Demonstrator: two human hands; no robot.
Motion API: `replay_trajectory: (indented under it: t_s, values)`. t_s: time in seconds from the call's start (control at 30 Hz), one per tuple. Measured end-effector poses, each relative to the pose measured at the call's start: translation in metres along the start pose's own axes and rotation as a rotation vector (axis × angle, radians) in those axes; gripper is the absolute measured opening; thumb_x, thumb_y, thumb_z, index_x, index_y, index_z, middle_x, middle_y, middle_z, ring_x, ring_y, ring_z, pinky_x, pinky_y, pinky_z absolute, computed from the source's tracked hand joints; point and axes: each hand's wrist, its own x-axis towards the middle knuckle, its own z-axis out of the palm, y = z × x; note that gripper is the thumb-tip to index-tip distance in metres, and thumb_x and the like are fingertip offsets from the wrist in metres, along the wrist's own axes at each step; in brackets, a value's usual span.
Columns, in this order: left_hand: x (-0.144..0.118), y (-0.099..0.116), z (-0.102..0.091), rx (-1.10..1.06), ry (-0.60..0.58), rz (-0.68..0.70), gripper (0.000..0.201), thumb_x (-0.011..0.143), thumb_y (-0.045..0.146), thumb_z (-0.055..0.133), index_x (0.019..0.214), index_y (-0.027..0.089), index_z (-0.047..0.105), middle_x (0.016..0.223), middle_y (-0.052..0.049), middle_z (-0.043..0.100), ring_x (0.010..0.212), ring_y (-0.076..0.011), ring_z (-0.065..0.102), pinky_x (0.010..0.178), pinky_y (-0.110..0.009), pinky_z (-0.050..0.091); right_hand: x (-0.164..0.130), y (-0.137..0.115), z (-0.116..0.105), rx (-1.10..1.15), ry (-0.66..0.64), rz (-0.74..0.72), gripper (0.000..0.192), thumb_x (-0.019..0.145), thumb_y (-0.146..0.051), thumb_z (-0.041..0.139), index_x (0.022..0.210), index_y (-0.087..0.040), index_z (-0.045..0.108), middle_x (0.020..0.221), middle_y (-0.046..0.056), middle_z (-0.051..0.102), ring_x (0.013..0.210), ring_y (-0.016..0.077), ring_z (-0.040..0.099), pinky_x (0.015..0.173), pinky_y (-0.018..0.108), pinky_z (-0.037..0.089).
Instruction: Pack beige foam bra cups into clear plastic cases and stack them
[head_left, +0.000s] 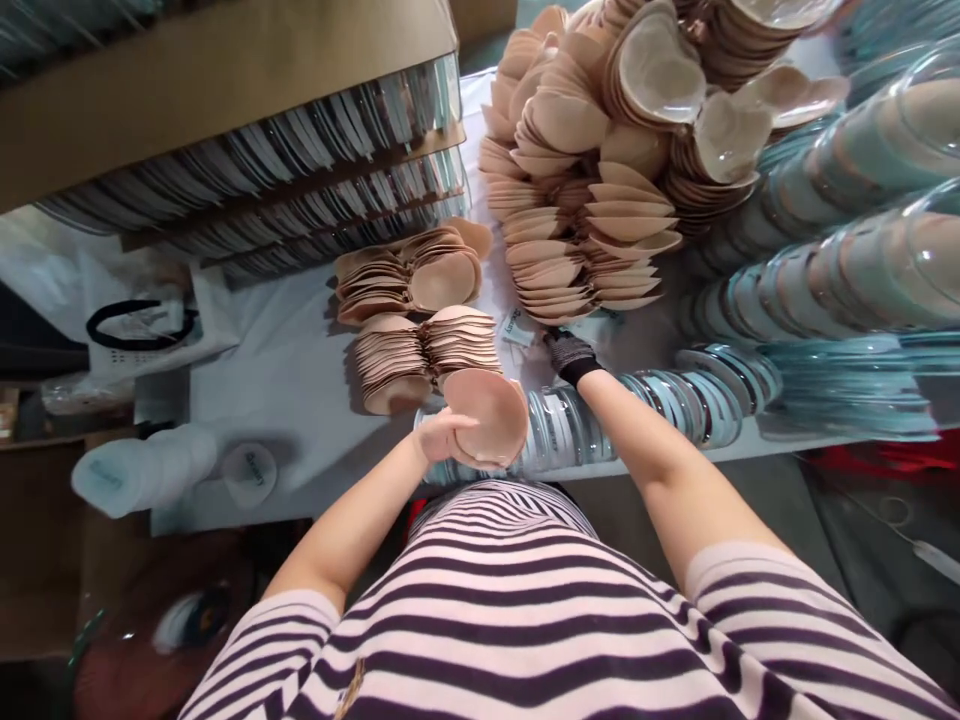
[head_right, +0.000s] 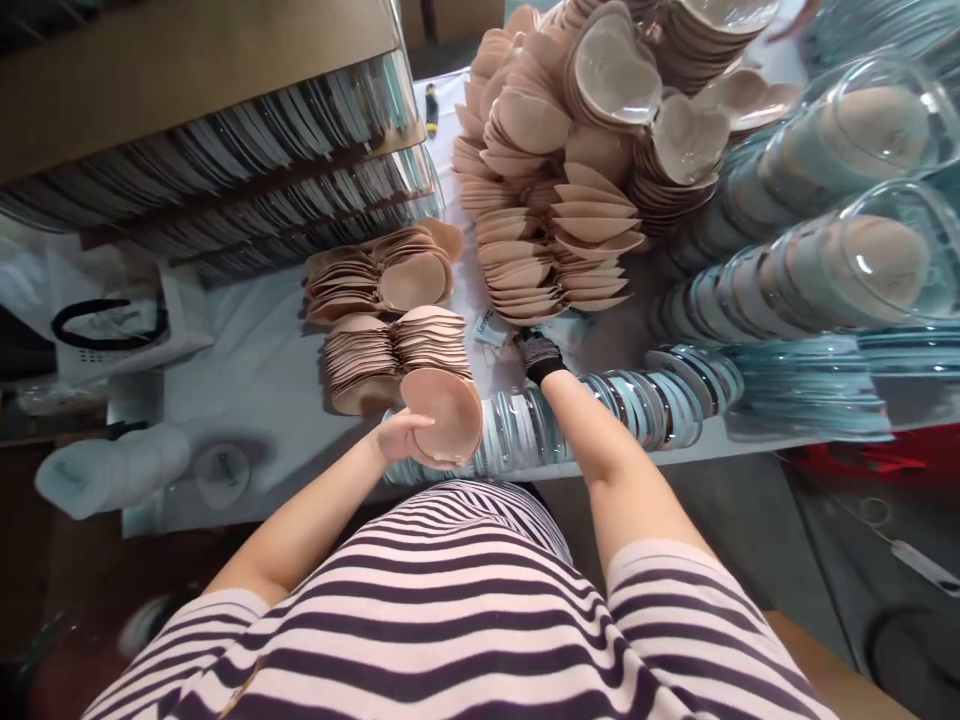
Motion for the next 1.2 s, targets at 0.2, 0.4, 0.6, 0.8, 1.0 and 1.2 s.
replay_trajectory:
  t_s: [0.2,0.4,0.6,0.8,1.0,1.2]
  values:
    - [0.016,-0.009,-0.002,-0.159,0.022,-0.118,0.067,0.077,0.06,0.063,0.127,0.016,0.06,0.12,-0.018,0.073,0.123,-0.0369,0.063,0.105,-0.057,0.047,0.001,0.01,0.003,0.014,0.011,-0.075,0.069,0.083,-0.018,0.067,0.149,-0.013,0.047,0.153,0.023,0.046,0.134,0.0334,0.05,0.105,0.042,0.044]
    - [0.016,-0.017,-0.002,-0.228,-0.003,-0.176,0.065,0.082,0.061,0.059,0.127,0.014,0.061,0.114,-0.018,0.075,0.116,-0.0376,0.067,0.103,-0.058,0.047,0.002,0.009,-0.004,0.15,0.046,0.058,0.037,0.095,-0.028,0.053,0.126,-0.013,0.069,0.128,0.02,0.069,0.113,0.0297,0.066,0.095,0.038,0.05]
    - [0.009,-0.011,0.001,-0.274,0.075,0.029,0.041,0.083,0.033,0.064,0.117,0.011,0.067,0.108,-0.013,0.076,0.116,-0.0322,0.066,0.111,-0.048,0.042,-0.029,-0.014,-0.022,0.439,0.252,0.005,0.04,0.1,-0.03,0.043,0.12,-0.013,0.072,0.122,0.016,0.073,0.111,0.0268,0.067,0.096,0.034,0.05]
    - [0.001,-0.001,0.014,-0.284,-0.027,0.151,0.05,0.074,0.035,0.071,0.119,0.014,0.067,0.117,-0.014,0.073,0.106,-0.0304,0.07,0.108,-0.05,0.045,-0.095,-0.079,-0.025,0.918,0.36,-0.582,0.038,0.094,-0.046,0.052,0.09,-0.017,0.077,0.133,0.015,0.067,0.126,0.0281,0.059,0.11,0.042,0.043]
    - [-0.012,-0.003,0.036,-0.199,-0.028,0.226,0.053,0.064,0.038,0.079,0.114,0.021,0.071,0.109,-0.012,0.076,0.105,-0.0348,0.07,0.095,-0.049,0.052,-0.121,-0.115,-0.02,1.332,0.584,-0.242,0.038,0.079,-0.049,0.069,0.102,-0.019,0.064,0.109,0.01,0.071,0.1,0.0247,0.064,0.097,0.043,0.052]
    - [-0.014,-0.002,0.046,-0.212,0.072,0.318,0.048,0.062,0.036,0.083,0.104,0.016,0.071,0.103,-0.011,0.076,0.106,-0.0312,0.07,0.096,-0.044,0.052,-0.141,-0.127,-0.028,1.663,0.517,-0.13,0.056,0.068,-0.047,0.077,0.114,-0.021,0.062,0.121,0.011,0.069,0.111,0.0269,0.065,0.098,0.042,0.054]
